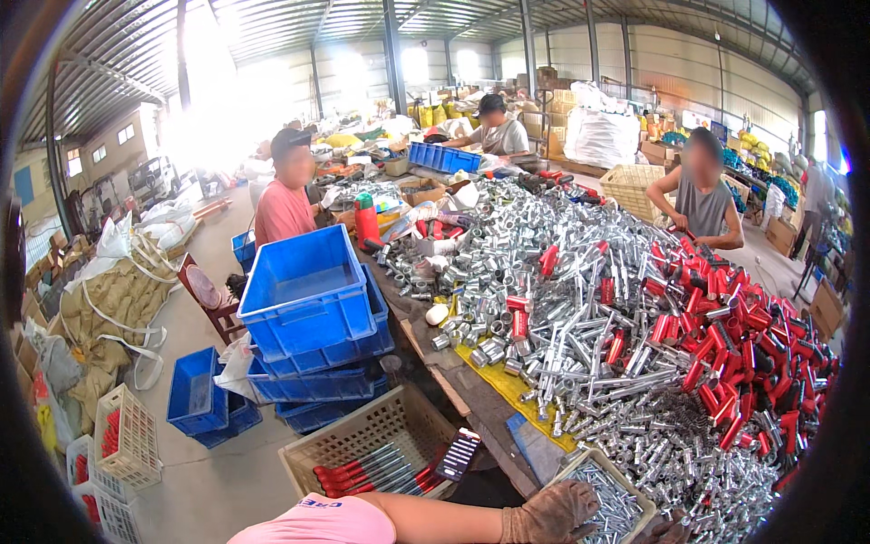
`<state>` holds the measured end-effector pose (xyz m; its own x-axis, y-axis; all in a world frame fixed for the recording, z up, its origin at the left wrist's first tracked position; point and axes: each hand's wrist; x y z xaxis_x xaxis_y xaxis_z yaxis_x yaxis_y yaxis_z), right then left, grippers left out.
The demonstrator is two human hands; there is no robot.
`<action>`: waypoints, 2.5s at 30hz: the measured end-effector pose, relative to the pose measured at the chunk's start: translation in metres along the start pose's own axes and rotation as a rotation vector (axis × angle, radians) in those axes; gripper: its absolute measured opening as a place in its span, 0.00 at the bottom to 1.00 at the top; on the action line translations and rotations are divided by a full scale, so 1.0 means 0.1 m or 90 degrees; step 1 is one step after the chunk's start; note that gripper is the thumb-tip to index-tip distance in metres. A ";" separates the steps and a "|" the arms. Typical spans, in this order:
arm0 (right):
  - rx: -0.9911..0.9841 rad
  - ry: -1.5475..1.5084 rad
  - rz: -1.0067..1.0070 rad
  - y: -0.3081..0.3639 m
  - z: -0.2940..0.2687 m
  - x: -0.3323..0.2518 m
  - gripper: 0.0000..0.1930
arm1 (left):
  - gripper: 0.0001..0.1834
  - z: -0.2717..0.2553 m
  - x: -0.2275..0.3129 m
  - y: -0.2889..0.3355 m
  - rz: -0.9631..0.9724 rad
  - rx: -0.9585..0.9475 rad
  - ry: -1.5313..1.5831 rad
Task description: The person assembles tool handles by fitting metal cylinders into red casings by hand, inserting small metal pins, and placing the assembled tools into a basket.
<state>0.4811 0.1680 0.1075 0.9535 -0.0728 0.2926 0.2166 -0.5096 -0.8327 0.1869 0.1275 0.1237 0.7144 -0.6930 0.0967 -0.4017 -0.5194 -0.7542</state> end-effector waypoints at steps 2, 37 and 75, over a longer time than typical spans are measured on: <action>-0.023 -0.109 0.011 -0.17 -0.15 -0.09 0.14 | 0.20 -0.07 0.00 0.01 -0.017 -0.016 -0.014; 0.040 0.013 0.010 0.27 0.42 0.10 0.13 | 0.17 0.03 0.01 0.01 -0.002 0.057 0.008; 0.037 0.024 0.020 0.54 0.87 0.16 0.12 | 0.20 -0.13 0.08 -0.12 -0.143 -0.241 0.055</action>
<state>0.5259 0.2141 0.0264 0.9518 -0.1205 0.2821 0.1992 -0.4565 -0.8671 0.1897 0.1214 0.1421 0.7635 -0.5736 0.2968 -0.4358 -0.7967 -0.4188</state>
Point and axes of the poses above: each hand's wrist, its own y-axis away from the middle knuckle, its own z-axis out of the palm, x = y × z, and after that the axes turned 10 degrees about z, right-handed
